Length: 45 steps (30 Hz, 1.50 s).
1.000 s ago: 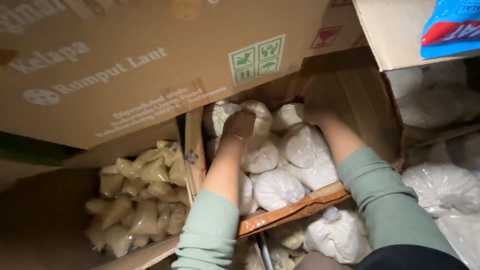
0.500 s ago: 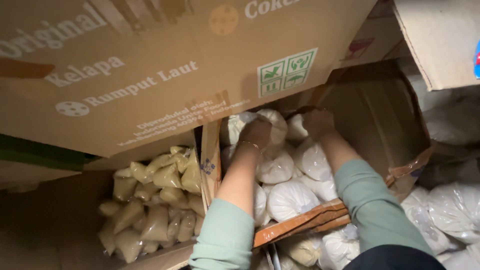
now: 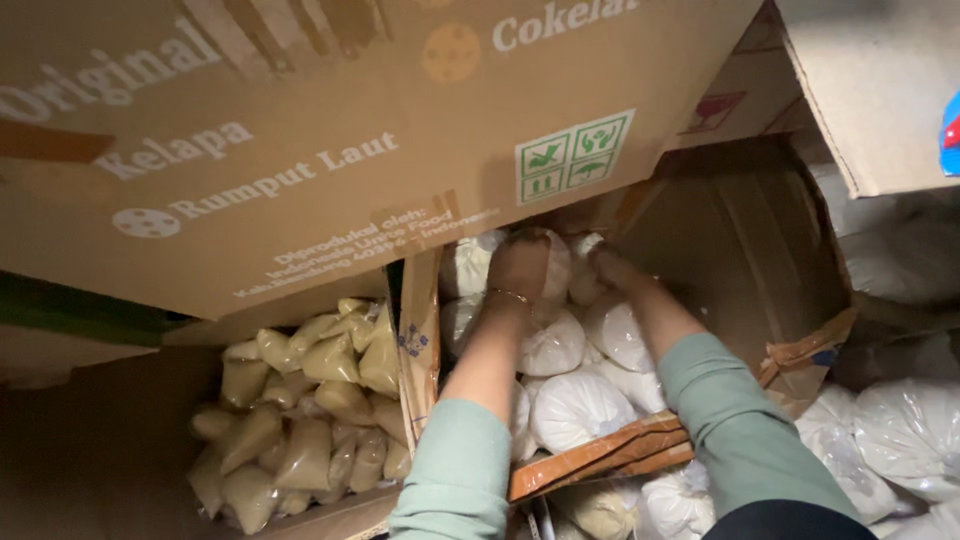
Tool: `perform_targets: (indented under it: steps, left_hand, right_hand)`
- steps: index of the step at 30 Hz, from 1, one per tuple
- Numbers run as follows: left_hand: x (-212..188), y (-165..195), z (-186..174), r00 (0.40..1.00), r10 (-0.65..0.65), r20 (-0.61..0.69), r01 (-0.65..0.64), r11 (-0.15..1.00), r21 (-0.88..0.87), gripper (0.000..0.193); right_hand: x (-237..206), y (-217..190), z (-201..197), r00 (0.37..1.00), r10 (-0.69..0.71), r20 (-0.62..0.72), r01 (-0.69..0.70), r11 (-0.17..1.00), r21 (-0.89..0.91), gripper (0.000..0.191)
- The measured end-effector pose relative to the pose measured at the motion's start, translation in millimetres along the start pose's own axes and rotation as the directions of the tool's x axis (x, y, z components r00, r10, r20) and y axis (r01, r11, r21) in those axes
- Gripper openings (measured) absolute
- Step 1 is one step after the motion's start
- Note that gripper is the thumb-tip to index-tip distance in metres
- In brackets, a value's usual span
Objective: The person sorts and stacks individually wrapped food items from cardboard boxes into a larger container. They repeatedly pick up white and beige wrapped packages, place them into a box, and adjust the arrangement.
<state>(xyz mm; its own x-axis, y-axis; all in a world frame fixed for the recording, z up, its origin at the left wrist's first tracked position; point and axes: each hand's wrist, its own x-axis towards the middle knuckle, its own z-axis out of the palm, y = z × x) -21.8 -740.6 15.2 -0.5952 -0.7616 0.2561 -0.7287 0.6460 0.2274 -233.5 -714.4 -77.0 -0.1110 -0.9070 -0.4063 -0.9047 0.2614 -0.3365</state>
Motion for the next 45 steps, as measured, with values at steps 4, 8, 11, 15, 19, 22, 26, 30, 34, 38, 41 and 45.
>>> perform_targets:
  steps: [4, 8, 11, 15, 19, 22, 26, 30, 34, 38, 41, 45]
  left_hand:
    - [4.6, 2.7, -12.3, 0.940, -0.143, -0.309, -0.018, 0.885, -0.465, 0.024]
    - [3.2, -4.9, -17.8, 0.909, -0.197, -0.368, -0.060, 0.811, -0.582, 0.022]
    - [-2.0, -13.1, -14.4, 0.992, 0.062, 0.111, -0.065, 0.998, 0.024, 0.021]
    - [-9.3, -13.1, -7.1, 0.966, 0.205, 0.160, -0.212, 0.977, 0.028, 0.024]
    - [-13.2, -13.0, -8.2, 0.975, 0.096, 0.200, -0.084, 0.994, -0.067, 0.027]
    - [-14.4, -15.4, -13.0, 0.944, -0.028, 0.329, 0.074, 0.989, -0.126, 0.027]
    - [-15.4, -16.5, -17.0, 0.951, -0.068, 0.301, 0.120, 0.981, -0.155, 0.027]
    - [-11.8, -11.8, -16.2, 0.983, -0.032, 0.180, 0.047, 0.996, -0.077, 0.024]
    - [-8.0, -7.0, -14.5, 0.999, 0.000, 0.049, 0.001, 0.999, -0.035, 0.019]
    - [-9.5, -7.5, -15.4, 0.999, 0.044, -0.023, -0.045, 0.999, -0.014, 0.018]
    - [-14.1, -6.4, -14.3, 0.995, 0.006, 0.101, -0.003, 0.999, -0.033, 0.021]
    - [-19.8, -3.3, -13.5, 0.982, -0.020, 0.190, 0.024, 1.000, -0.019, 0.027]
  right_hand:
    - [1.1, -1.0, -4.1, 0.997, -0.069, 0.037, 0.065, 0.993, 0.094, 0.034]
    - [2.4, 0.5, -9.6, 0.995, -0.089, -0.047, 0.096, 0.981, 0.166, 0.040]
    - [0.9, -7.5, -2.8, 0.992, -0.109, -0.071, 0.120, 0.976, 0.181, 0.045]
    - [0.1, -26.4, 9.5, 0.985, -0.156, -0.071, 0.167, 0.967, 0.192, 0.052]
    - [1.2, -32.2, 7.3, 0.980, -0.185, -0.070, 0.196, 0.961, 0.198, 0.059]
    - [-1.5, -21.1, -2.6, 0.972, -0.153, -0.177, 0.187, 0.963, 0.196, 0.064]
    - [-7.6, -3.4, -10.8, 0.971, 0.105, -0.217, -0.107, 0.994, 0.001, 0.072]
    - [-7.6, -6.1, -4.2, 0.987, 0.123, 0.103, -0.114, 0.990, -0.089, 0.079]
    - [-7.8, -14.7, 0.2, 0.984, 0.046, 0.175, -0.040, 0.999, -0.033, 0.087]
    - [-11.6, -21.8, -8.0, 0.975, 0.003, 0.222, 0.005, 0.999, -0.035, 0.095]
    - [-21.6, -28.2, -18.8, 0.964, -0.002, 0.265, 0.023, 0.997, -0.076, 0.101]
    - [-71.8, -38.7, -30.6, 0.957, 0.014, 0.291, 0.064, 0.964, -0.259, 0.109]
